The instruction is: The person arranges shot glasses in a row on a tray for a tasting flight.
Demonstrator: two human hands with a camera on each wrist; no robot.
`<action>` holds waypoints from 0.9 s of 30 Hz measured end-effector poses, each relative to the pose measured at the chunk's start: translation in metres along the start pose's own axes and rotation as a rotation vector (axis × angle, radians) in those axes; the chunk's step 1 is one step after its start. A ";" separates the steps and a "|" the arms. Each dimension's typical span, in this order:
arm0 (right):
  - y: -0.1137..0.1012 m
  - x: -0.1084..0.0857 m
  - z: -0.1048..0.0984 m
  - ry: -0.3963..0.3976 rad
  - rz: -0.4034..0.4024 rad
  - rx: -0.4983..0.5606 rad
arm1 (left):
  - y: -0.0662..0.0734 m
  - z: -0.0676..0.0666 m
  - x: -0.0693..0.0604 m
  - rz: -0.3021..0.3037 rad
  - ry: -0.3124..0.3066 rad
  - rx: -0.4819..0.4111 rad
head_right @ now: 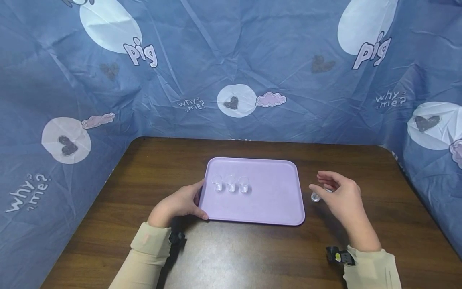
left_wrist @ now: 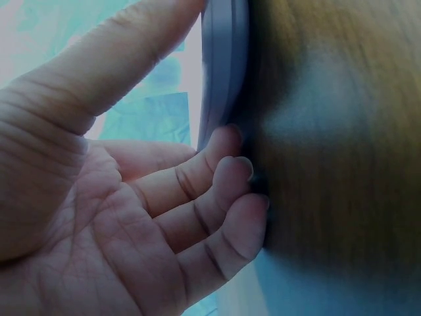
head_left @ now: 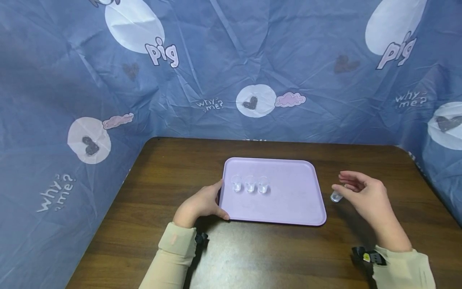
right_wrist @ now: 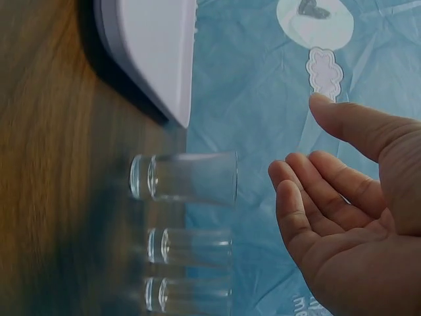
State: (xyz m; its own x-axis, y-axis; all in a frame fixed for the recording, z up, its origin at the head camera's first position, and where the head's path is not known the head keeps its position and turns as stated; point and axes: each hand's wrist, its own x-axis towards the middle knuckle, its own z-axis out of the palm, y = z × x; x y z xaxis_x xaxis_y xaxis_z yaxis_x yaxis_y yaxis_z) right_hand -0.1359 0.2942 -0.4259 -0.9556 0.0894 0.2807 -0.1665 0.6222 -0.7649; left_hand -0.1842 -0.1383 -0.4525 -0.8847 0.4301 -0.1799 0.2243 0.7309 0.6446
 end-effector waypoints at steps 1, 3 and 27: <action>0.001 0.000 -0.001 0.005 0.000 0.004 | 0.000 0.000 0.000 0.002 -0.001 0.002; 0.003 -0.001 -0.003 0.015 -0.001 0.005 | 0.000 0.000 -0.001 0.002 -0.002 0.002; 0.025 -0.004 -0.002 0.021 0.019 -0.093 | 0.000 0.000 -0.001 -0.011 -0.004 -0.001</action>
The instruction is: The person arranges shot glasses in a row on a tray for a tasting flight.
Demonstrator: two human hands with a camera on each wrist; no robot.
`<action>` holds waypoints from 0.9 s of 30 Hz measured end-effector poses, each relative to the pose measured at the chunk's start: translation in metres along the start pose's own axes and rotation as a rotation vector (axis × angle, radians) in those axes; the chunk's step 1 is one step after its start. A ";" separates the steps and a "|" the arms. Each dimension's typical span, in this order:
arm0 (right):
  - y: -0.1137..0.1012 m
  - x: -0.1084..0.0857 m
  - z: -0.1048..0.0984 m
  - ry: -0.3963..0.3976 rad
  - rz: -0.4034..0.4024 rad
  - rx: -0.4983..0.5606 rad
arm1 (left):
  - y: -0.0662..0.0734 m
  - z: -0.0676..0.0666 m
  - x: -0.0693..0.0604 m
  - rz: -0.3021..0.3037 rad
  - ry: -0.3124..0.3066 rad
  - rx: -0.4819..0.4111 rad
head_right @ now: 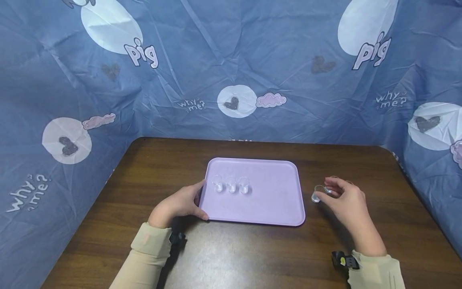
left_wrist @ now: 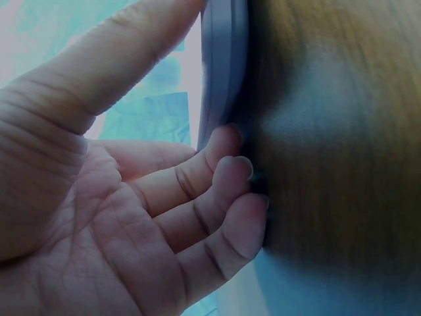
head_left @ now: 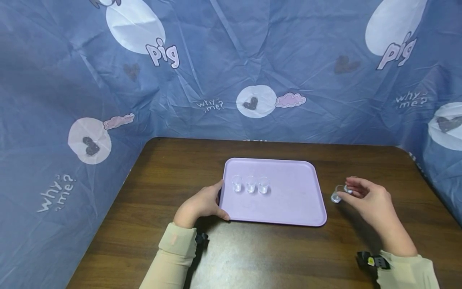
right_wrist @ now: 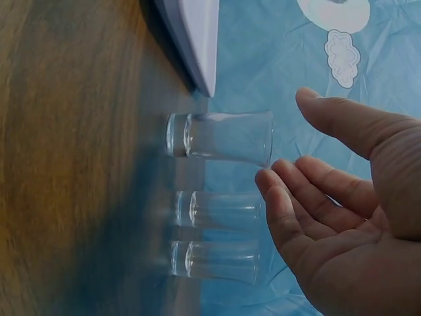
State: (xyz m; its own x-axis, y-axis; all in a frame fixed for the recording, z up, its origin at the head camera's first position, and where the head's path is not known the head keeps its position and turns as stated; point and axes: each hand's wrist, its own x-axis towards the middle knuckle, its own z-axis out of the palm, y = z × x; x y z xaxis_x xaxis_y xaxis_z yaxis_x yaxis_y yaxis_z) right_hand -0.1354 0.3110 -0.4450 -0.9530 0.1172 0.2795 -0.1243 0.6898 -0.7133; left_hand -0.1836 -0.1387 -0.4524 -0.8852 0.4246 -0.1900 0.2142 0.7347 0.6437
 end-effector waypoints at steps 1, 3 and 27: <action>0.001 0.000 0.000 0.001 0.001 -0.005 | 0.000 0.000 0.000 -0.002 -0.001 0.003; 0.002 0.000 0.001 -0.005 0.006 -0.017 | 0.000 0.000 0.000 -0.004 0.000 0.009; 0.016 0.001 0.009 -0.126 0.055 -0.144 | 0.001 0.000 -0.001 0.021 0.005 -0.007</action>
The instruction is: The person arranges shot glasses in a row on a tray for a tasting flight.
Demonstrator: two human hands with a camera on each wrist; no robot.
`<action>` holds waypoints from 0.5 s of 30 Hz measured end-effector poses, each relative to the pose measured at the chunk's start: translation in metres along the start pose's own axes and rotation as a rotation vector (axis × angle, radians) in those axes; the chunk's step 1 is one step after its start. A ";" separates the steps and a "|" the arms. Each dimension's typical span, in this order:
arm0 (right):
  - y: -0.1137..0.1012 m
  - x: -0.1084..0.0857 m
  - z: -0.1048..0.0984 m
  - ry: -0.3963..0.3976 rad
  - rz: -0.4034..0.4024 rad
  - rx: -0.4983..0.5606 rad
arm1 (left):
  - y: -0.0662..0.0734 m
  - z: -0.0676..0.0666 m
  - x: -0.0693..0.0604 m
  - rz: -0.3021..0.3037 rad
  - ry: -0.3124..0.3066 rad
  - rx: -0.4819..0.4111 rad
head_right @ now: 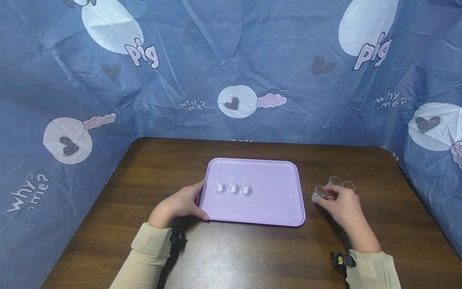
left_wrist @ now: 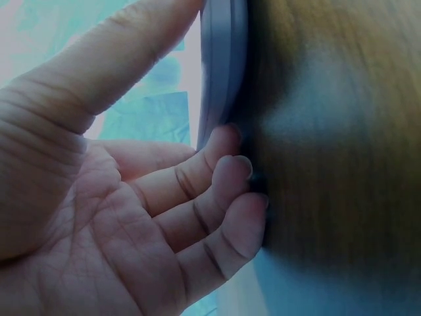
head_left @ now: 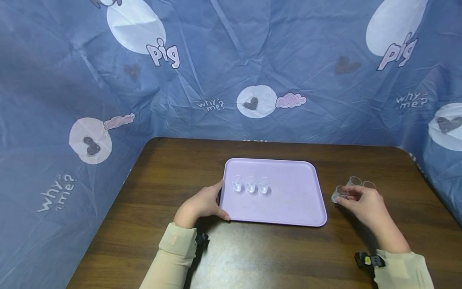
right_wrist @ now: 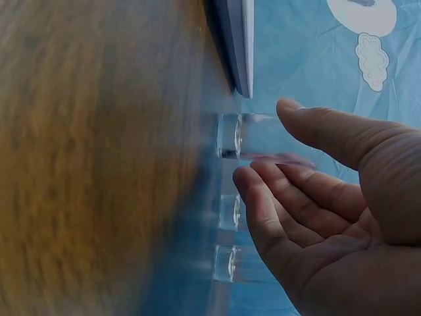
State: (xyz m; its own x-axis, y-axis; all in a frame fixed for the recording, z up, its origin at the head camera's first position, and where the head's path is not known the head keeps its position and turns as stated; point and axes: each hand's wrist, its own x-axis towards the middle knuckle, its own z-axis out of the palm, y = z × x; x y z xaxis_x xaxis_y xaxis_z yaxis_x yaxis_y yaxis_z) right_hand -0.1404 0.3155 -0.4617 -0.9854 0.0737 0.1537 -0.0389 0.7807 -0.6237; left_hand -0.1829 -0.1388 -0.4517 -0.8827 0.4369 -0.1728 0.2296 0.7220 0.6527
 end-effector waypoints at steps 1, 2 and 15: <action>0.000 0.000 0.000 -0.003 -0.001 0.002 | 0.000 0.000 0.000 -0.001 0.000 0.000; 0.000 0.001 0.001 -0.007 -0.002 0.007 | 0.000 0.000 0.000 0.000 0.002 -0.001; 0.001 0.001 0.006 -0.020 0.002 -0.006 | 0.001 -0.001 0.000 -0.017 -0.010 0.005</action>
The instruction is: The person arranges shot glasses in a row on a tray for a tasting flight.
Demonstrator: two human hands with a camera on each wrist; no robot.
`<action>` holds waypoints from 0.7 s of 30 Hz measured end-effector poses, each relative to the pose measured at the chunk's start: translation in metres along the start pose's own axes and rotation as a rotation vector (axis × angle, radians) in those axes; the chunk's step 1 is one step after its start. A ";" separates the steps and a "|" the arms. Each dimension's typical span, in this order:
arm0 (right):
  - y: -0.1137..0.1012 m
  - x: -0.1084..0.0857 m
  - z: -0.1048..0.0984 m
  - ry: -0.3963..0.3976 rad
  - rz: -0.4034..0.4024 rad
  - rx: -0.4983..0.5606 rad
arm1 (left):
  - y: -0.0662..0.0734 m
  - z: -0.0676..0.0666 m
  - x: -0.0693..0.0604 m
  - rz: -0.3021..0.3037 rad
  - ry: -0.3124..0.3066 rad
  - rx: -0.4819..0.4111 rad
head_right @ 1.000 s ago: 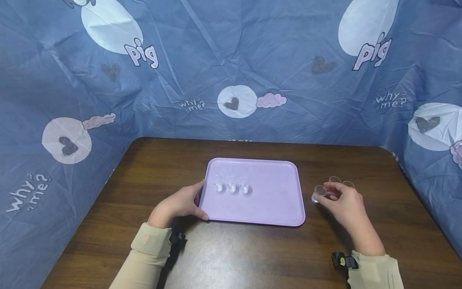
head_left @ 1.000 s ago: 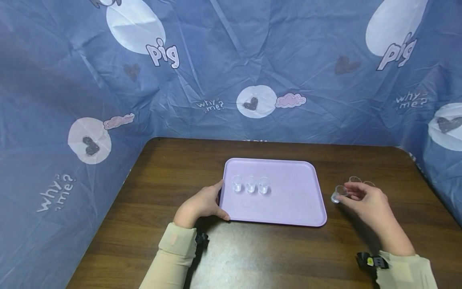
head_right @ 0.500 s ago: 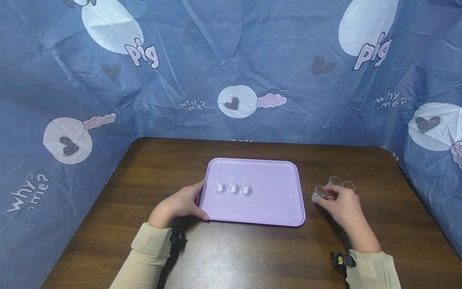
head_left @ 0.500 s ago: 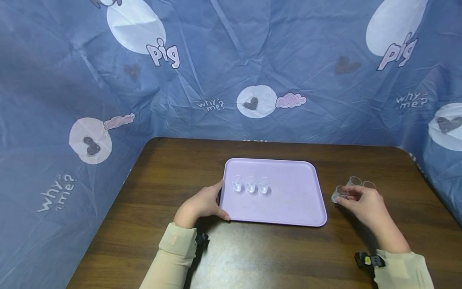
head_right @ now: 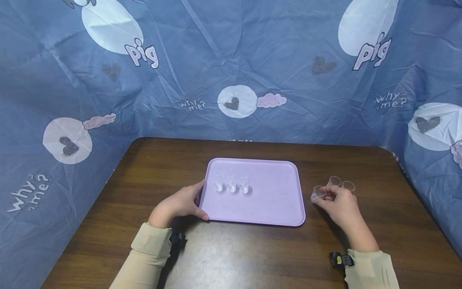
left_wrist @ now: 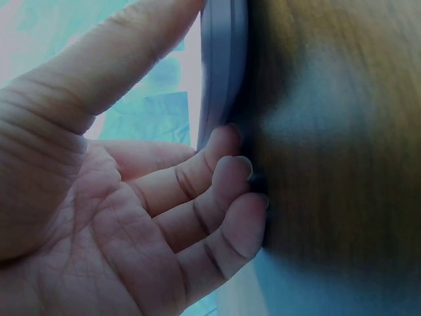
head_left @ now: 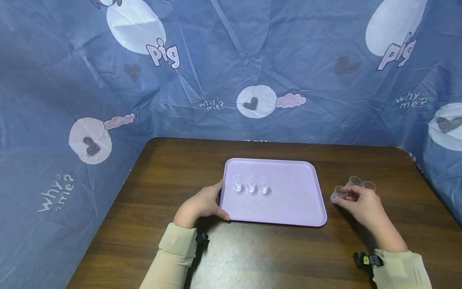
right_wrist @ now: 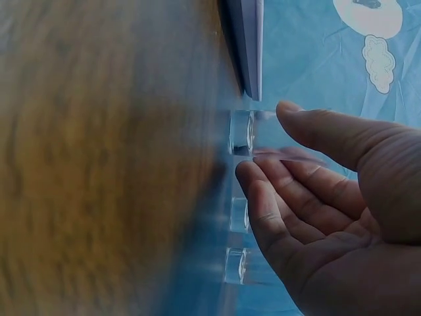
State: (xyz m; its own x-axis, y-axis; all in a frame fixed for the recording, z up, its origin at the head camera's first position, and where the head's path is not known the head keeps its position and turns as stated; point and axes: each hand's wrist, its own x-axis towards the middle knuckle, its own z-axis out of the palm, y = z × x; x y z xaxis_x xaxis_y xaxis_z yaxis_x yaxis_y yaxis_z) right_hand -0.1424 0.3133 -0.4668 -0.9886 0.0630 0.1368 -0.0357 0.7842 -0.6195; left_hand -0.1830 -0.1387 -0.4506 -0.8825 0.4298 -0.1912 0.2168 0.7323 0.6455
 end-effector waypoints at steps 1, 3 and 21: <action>0.000 0.000 0.000 -0.001 0.000 0.001 | 0.000 0.000 0.000 -0.005 0.000 -0.001; 0.000 0.000 0.000 -0.002 -0.002 0.005 | -0.001 0.000 0.000 -0.002 0.001 -0.001; -0.019 0.002 -0.007 0.065 -0.057 0.013 | 0.000 0.001 0.000 -0.002 0.012 0.004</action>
State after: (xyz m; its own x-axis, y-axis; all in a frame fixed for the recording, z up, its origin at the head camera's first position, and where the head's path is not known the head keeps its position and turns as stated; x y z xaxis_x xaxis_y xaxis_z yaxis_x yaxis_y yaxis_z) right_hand -0.1425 0.3028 -0.4497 -0.9733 0.0590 0.2219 -0.0939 0.7798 -0.6190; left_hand -0.1828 -0.1381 -0.4507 -0.8877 0.4221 -0.1838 0.2168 0.7354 0.6421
